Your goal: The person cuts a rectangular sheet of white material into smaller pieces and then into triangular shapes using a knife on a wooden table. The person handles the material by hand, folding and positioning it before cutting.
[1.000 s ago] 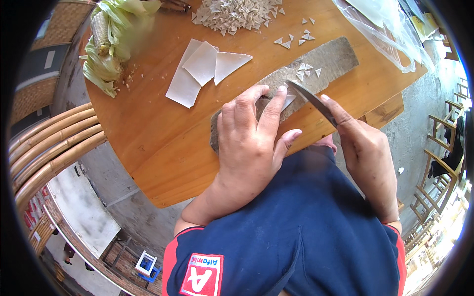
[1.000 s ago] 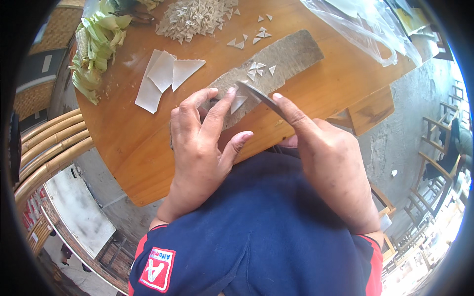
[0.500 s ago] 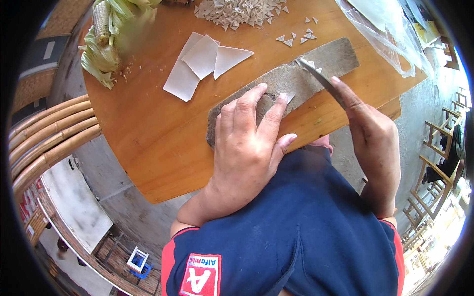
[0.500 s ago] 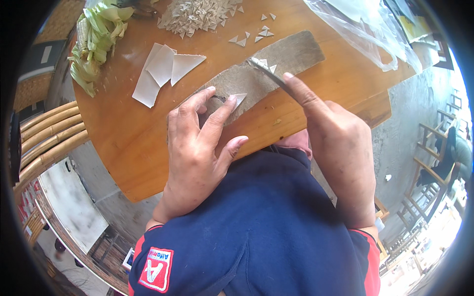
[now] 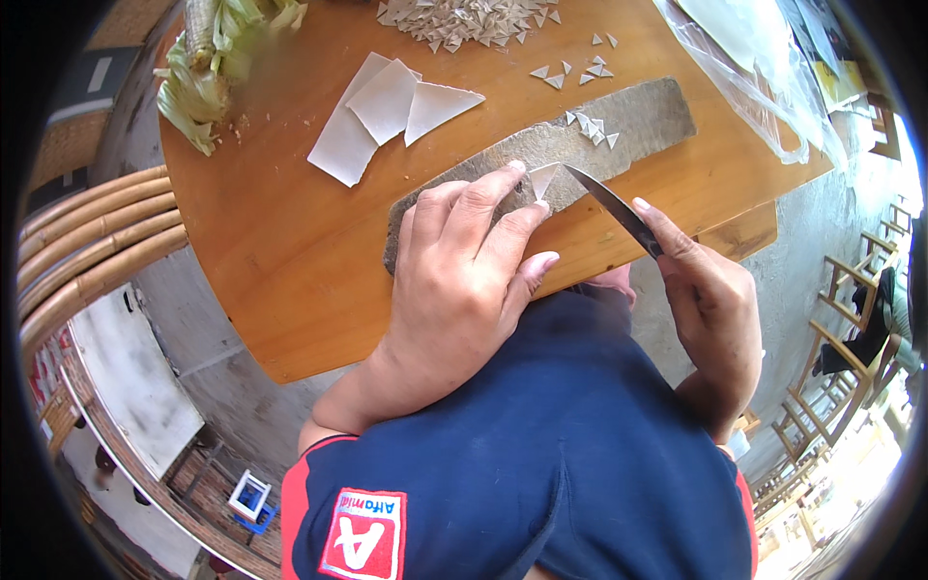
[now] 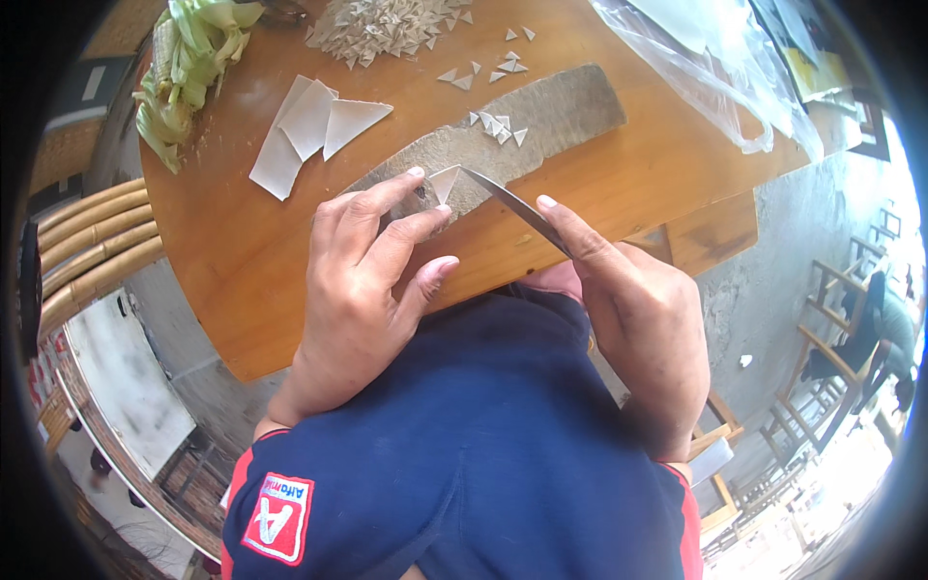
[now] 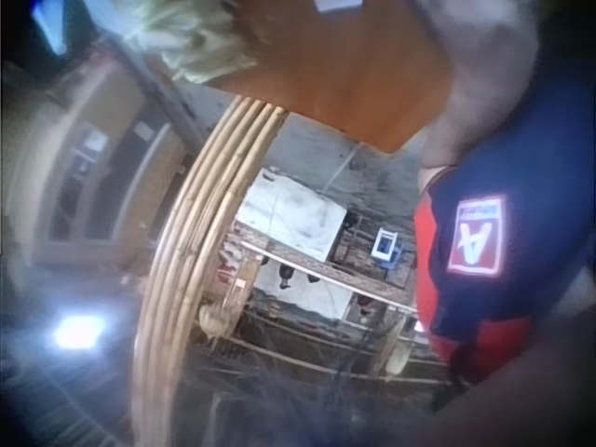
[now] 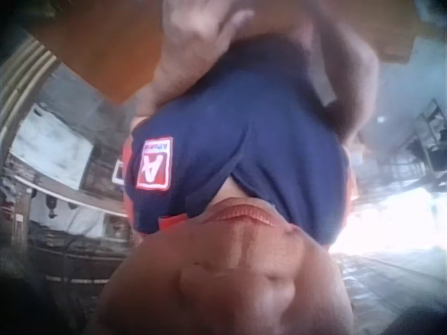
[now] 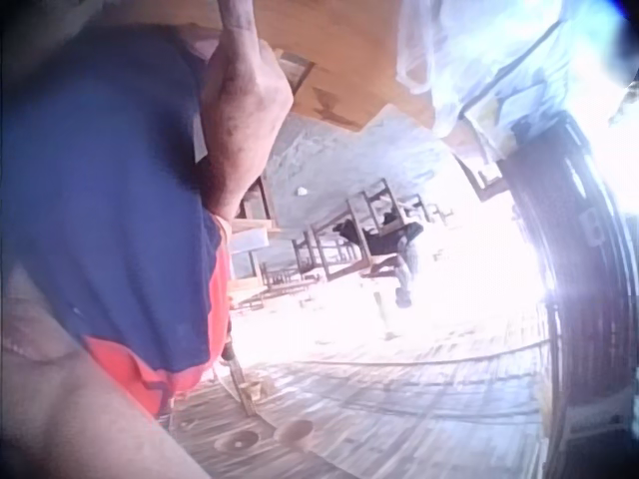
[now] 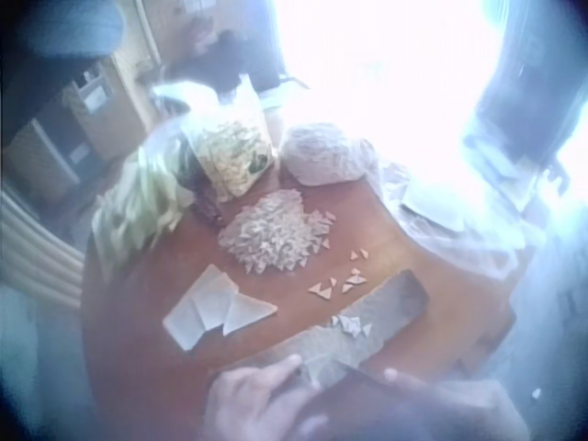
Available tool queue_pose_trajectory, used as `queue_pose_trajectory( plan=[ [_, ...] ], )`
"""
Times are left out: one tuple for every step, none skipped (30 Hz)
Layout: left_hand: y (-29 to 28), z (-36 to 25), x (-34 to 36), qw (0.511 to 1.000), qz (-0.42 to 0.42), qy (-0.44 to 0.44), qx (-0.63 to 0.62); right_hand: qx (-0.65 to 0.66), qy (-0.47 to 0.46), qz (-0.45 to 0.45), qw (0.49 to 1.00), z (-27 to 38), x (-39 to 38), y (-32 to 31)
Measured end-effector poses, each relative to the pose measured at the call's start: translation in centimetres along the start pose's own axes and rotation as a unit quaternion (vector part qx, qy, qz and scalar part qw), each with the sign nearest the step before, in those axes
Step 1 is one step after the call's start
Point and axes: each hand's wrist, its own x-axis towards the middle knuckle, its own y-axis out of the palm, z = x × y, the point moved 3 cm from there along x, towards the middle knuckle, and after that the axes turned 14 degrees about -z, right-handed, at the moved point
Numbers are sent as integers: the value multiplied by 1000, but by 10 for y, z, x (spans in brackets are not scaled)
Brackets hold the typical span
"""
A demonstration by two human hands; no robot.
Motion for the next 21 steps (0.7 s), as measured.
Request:
queue_pose_trajectory(
  plan=[
    [1,0,0,1000,-1,1,1,-13,9,18,1000,-1,-1,-2],
    [1,0,0,1000,-3,2,3,-18,15,27,999,-1,0,-2],
    [2,-1,1,1000,-3,4,5,-23,22,34,999,-1,0,-4],
    [2,-1,2,1000,-6,6,6,-19,26,32,999,1,0,-3],
    [2,-1,2,1000,-9,8,8,-20,28,30,999,2,1,-3],
    [2,-1,1,1000,-13,9,8,-22,31,29,999,3,1,-2],
    [2,0,1,1000,-14,9,8,-28,33,29,999,3,1,-2],
    [2,0,0,1000,-15,10,9,-34,35,29,998,3,2,-1],
    [3,0,0,1000,-15,10,9,-30,36,17,999,4,2,0],
    [2,0,0,1000,-16,9,9,-25,37,6,999,4,2,1],
    [1,-1,0,1000,-15,8,8,-20,39,-7,999,5,2,2],
    [1,0,1,1000,-14,9,7,-17,41,-2,999,7,1,4],
    [1,0,0,1000,-15,10,6,-15,43,2,999,10,1,5],
    [2,-1,0,1000,-15,11,5,-12,45,6,999,13,1,6],
    [1,-1,0,1000,-13,15,3,-9,45,10,999,15,1,7],
    [1,0,-1,1000,-14,13,0,-5,45,15,999,18,1,9],
    [1,1,-2,1000,-15,12,-3,-8,45,17,999,20,1,10],
    [2,1,-3,1000,-15,12,-8,-12,46,18,999,22,1,11],
    [3,1,-3,1000,-19,14,-11,-22,48,18,998,23,1,11],
    [3,1,-3,1000,-22,16,-14,-30,50,18,998,25,2,11],
    [3,1,-3,999,-25,18,-16,-38,52,19,998,26,2,10]
  ],
)
